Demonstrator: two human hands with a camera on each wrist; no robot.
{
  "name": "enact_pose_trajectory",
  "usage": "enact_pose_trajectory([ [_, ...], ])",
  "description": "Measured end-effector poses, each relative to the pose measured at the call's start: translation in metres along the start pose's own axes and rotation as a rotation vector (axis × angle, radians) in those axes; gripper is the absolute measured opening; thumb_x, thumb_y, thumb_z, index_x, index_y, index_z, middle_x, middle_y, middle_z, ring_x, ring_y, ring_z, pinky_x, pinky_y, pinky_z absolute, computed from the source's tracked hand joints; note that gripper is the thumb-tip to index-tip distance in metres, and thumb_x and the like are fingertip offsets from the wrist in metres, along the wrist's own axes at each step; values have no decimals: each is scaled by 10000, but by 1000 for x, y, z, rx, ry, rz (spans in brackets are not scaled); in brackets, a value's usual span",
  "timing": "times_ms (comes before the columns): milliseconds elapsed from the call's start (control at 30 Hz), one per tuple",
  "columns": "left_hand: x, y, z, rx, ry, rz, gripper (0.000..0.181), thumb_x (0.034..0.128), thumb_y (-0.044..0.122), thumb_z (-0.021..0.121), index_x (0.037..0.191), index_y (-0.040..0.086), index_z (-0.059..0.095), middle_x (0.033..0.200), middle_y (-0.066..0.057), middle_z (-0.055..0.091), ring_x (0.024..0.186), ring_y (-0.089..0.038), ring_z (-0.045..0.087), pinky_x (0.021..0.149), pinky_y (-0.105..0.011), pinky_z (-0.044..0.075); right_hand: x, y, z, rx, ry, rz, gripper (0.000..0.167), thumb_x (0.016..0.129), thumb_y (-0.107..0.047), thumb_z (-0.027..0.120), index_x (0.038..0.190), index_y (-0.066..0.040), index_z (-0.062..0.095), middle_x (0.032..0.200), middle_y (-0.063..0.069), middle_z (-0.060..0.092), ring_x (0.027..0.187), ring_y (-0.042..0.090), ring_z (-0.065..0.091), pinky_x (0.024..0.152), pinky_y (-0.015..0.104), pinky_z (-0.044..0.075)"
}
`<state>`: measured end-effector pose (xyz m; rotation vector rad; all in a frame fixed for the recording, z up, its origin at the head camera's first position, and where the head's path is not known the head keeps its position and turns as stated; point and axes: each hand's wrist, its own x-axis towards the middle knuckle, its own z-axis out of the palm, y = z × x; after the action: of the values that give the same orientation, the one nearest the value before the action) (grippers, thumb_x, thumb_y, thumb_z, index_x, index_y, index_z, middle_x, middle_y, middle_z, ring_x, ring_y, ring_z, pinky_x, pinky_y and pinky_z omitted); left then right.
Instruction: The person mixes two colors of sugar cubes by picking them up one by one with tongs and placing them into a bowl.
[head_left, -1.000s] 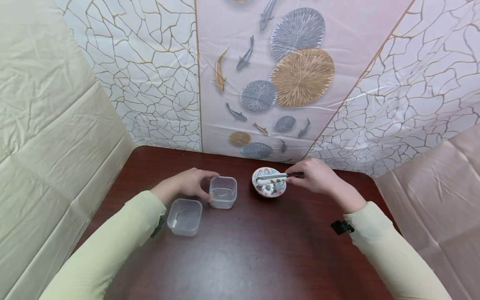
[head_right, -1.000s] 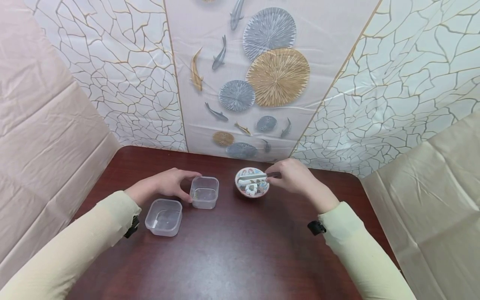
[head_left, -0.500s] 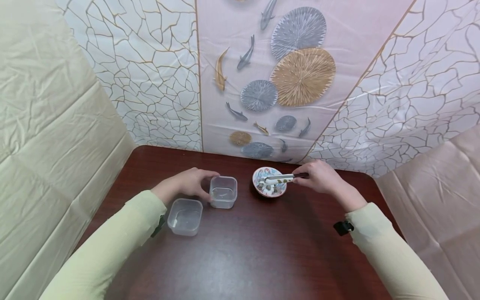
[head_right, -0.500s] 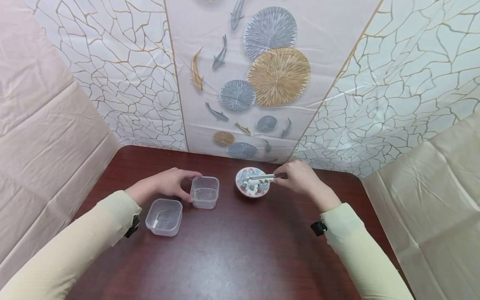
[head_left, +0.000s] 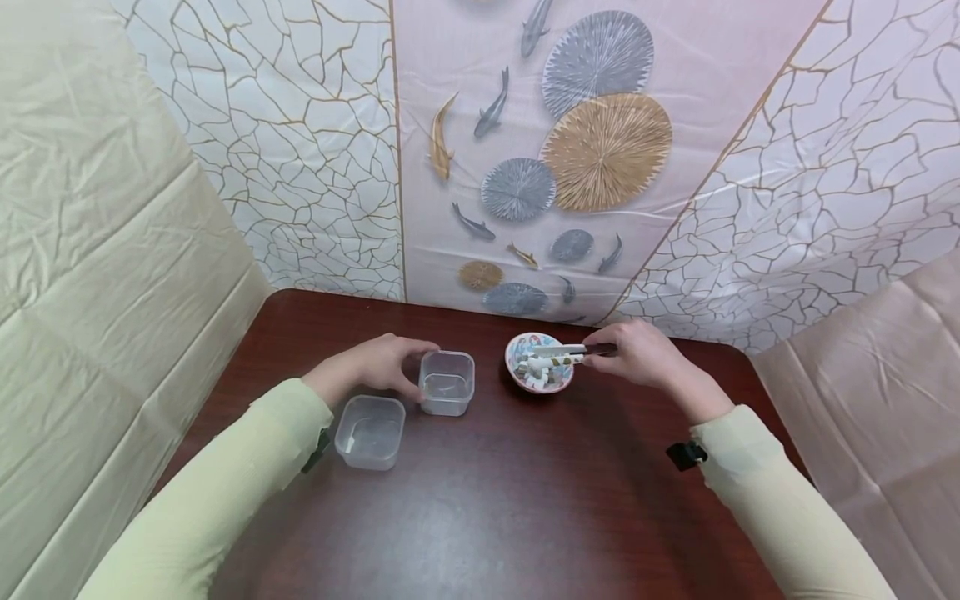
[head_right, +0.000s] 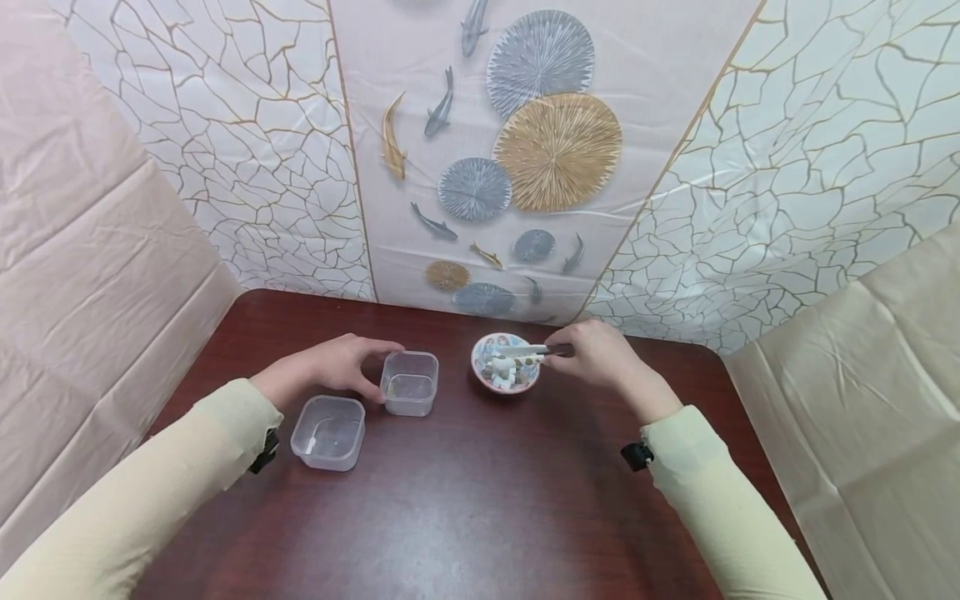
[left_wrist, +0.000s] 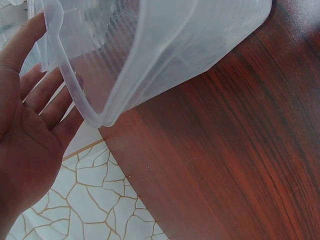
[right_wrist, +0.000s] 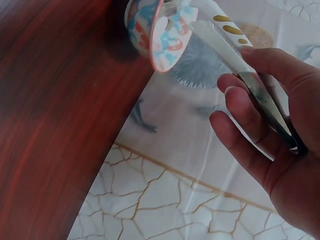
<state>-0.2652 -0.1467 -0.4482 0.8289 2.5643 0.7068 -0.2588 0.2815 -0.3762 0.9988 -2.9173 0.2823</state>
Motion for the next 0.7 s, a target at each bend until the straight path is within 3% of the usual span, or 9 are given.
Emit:
enact_pose_trajectory([
  [267,0,-2,0,-2,-2,-4,871,813,341,944,1558,126,548,1375,-86,721,1311,-257,636,1152,-488,472,18,-29,1,37,28,-103,237,933,-214,826,1120,-69,827,1060,85,814,971,295,776,855,529,605],
  [600,0,-1,0,0,-1,-5,863,812,335,945,1554,131,554,1369,-76,724,1316,-260,632,1154,-482,471,56,-74,9,76,16,-259,194,910,-208,831,1081,-116,837,968,2,804,765,168,694,694,432,571],
  [700,0,-1,0,0,0,-3,864,811,338,945,1554,132,554,1365,-62,725,1322,-261,628,1157,-480,467,67,-87,13,49,-11,-277,201,912,-237,826,1076,-121,832,984,-1,801,832,186,734,732,447,593],
])
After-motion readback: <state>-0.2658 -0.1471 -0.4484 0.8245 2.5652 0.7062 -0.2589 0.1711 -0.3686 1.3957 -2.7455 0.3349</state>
